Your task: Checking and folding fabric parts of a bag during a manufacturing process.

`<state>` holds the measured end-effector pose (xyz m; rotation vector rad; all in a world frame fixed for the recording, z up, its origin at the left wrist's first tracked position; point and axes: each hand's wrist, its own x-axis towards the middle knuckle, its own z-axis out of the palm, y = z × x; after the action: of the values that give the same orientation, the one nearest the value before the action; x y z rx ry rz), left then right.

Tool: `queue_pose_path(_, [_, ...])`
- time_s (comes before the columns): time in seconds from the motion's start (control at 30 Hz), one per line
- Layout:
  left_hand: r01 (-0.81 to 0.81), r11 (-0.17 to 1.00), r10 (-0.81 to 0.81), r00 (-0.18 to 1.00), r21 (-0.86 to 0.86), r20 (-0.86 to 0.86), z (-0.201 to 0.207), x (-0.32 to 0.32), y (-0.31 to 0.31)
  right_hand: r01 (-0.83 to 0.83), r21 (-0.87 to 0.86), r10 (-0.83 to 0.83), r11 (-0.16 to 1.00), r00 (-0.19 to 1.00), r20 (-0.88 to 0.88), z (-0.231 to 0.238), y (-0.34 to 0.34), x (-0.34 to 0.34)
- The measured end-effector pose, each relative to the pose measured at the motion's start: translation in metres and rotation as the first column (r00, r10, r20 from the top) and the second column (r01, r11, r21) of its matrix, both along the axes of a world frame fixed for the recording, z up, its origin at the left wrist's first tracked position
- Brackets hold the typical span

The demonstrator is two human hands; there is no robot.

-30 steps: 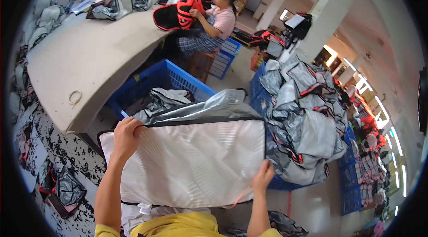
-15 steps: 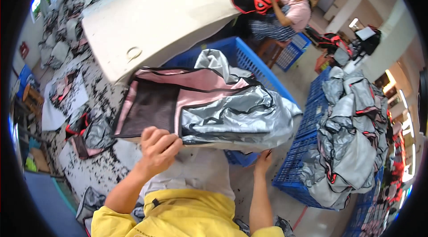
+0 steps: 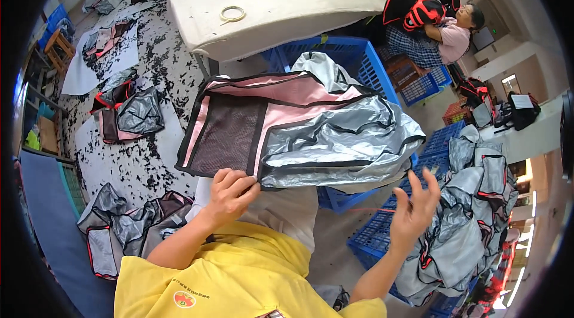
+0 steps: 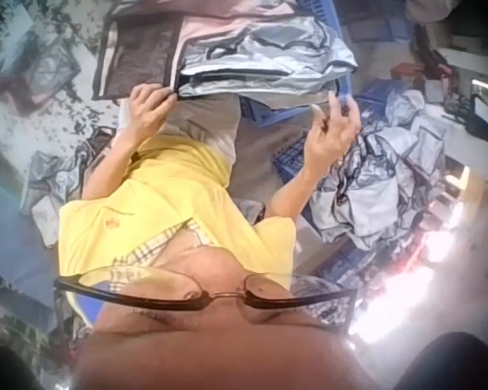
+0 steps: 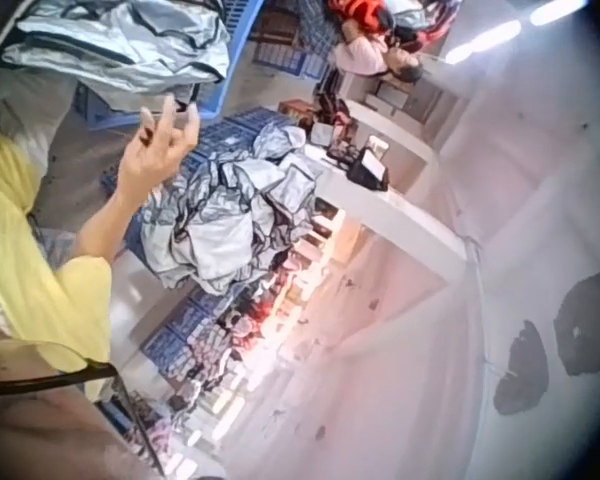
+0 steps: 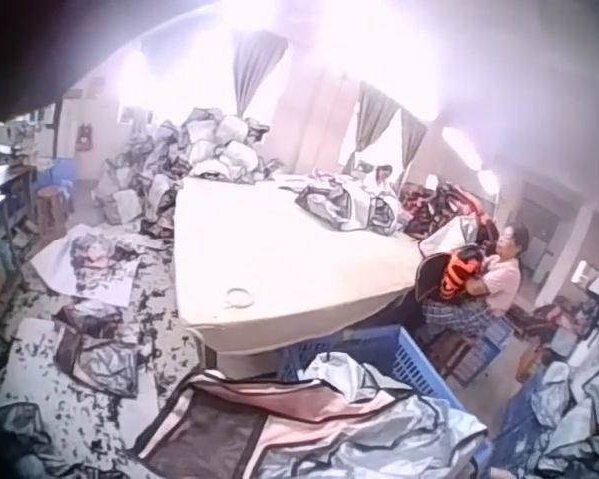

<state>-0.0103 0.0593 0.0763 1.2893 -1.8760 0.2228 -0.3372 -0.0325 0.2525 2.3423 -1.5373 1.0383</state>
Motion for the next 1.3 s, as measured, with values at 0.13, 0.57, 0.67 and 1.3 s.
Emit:
queue_pose_path(0.13, [0.019, 1.0, -0.019, 0.999, 0.005, 0.026, 0.005, 0.003, 0.003, -0.092, 0.218, 0.117, 0.972, 0.988, -0.105, -0.001, -0.021, 0.012])
queue_pose_path(0.57, [0.237, 0.87, -0.251, 0.968, 0.432, -0.025, 0.01, -0.017, -0.011, -0.015, 0.177, 0.02, 0.984, 0.999, -0.028, -0.111, 0.063, -0.067])
queue_pose_path(0.67, [0.28, 0.881, -0.235, 0.958, 0.38, -0.162, 0.004, -0.018, 0.0, 0.021, 0.198, -0.01, 0.98, 0.998, -0.055, -0.106, 0.086, -0.07])
queue_pose_path(1.3, [0.198, 0.75, 0.065, 0.927, 0.631, -0.368, 0.017, -0.032, -0.022, 0.313, 0.495, -0.5, 0.81, 0.81, 0.307, -0.08, 0.072, -0.058])
